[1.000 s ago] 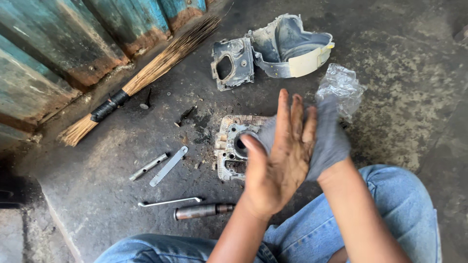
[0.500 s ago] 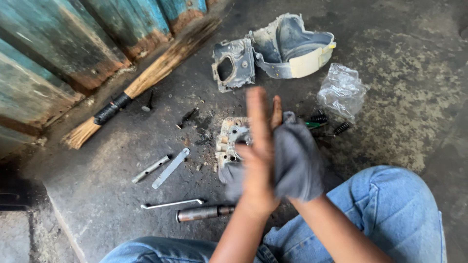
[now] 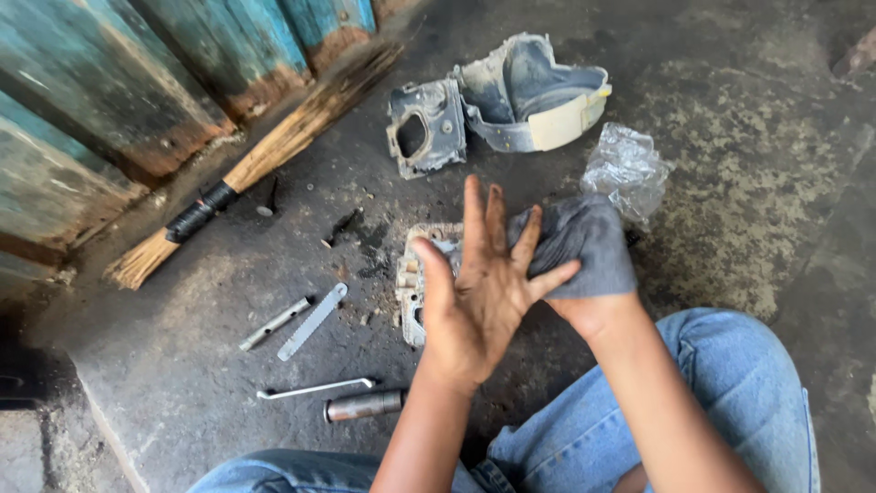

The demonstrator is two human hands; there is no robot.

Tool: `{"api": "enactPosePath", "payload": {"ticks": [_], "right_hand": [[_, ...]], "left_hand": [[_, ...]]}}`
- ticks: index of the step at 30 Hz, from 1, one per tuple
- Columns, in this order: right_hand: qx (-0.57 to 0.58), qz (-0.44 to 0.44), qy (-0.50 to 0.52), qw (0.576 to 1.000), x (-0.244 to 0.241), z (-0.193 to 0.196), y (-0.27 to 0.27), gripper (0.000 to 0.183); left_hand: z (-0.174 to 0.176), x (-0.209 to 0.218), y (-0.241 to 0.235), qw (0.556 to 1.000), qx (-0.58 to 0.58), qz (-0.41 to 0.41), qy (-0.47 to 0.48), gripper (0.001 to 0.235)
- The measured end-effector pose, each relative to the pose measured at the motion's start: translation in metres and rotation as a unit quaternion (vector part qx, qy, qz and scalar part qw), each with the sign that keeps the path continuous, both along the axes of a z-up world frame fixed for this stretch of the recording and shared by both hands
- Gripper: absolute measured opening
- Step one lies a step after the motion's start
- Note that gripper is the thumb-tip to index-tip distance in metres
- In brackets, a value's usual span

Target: The person sits on the floor and works on a disassembled engine cylinder head. They use a screwdriver to adjust internal components, wipe the part with a cloth, and handle small springs and bolts. The person also cleans their hands with the cloth during the process.

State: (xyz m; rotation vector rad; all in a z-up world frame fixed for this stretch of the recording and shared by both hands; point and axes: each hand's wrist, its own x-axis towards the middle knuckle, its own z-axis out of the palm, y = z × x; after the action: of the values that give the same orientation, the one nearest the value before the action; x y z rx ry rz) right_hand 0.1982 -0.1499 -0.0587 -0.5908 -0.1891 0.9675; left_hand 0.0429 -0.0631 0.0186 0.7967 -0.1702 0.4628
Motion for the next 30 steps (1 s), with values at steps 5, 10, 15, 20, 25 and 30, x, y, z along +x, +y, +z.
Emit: {"api": "enactPosePath", "payload": {"ticks": [5, 10, 15, 20, 25, 30], "right_hand": [[-0.104, -0.068, -0.107, 0.986, -0.014, 0.006, 0.007, 0.031], [-0.01, -0.12, -0.393, 0.912, -0.012, -0.017, -0.007, 0.015], [-0.1, -0.112, -0.196, 0.969, 0.004, -0.015, 0.0, 0.025], [-0.014, 0.009, -0.155, 0.988, 0.013, -0.009, -0.014, 0.031], [-0.115, -0.041, -0.36, 0.925, -0.019, -0.007, 0.007, 0.027], [-0.174, -0.143, -0.361, 0.905, -0.022, -0.005, 0.008, 0.023]], "left_hand": [[0.01, -0.004, 0.008, 0.979, 0.182, 0.083, 0.042, 0.112], [0.011, -0.011, -0.012, 0.908, 0.383, 0.139, 0.098, 0.106], [-0.001, -0.005, -0.005, 0.963, 0.247, 0.044, 0.098, 0.109], [-0.015, 0.002, 0.008, 0.998, 0.06, 0.021, 0.002, 0.1], [-0.018, -0.001, 0.008, 0.997, -0.069, 0.004, -0.038, 0.1], [-0.02, 0.004, -0.006, 0.999, -0.006, -0.029, 0.036, 0.11]]}}
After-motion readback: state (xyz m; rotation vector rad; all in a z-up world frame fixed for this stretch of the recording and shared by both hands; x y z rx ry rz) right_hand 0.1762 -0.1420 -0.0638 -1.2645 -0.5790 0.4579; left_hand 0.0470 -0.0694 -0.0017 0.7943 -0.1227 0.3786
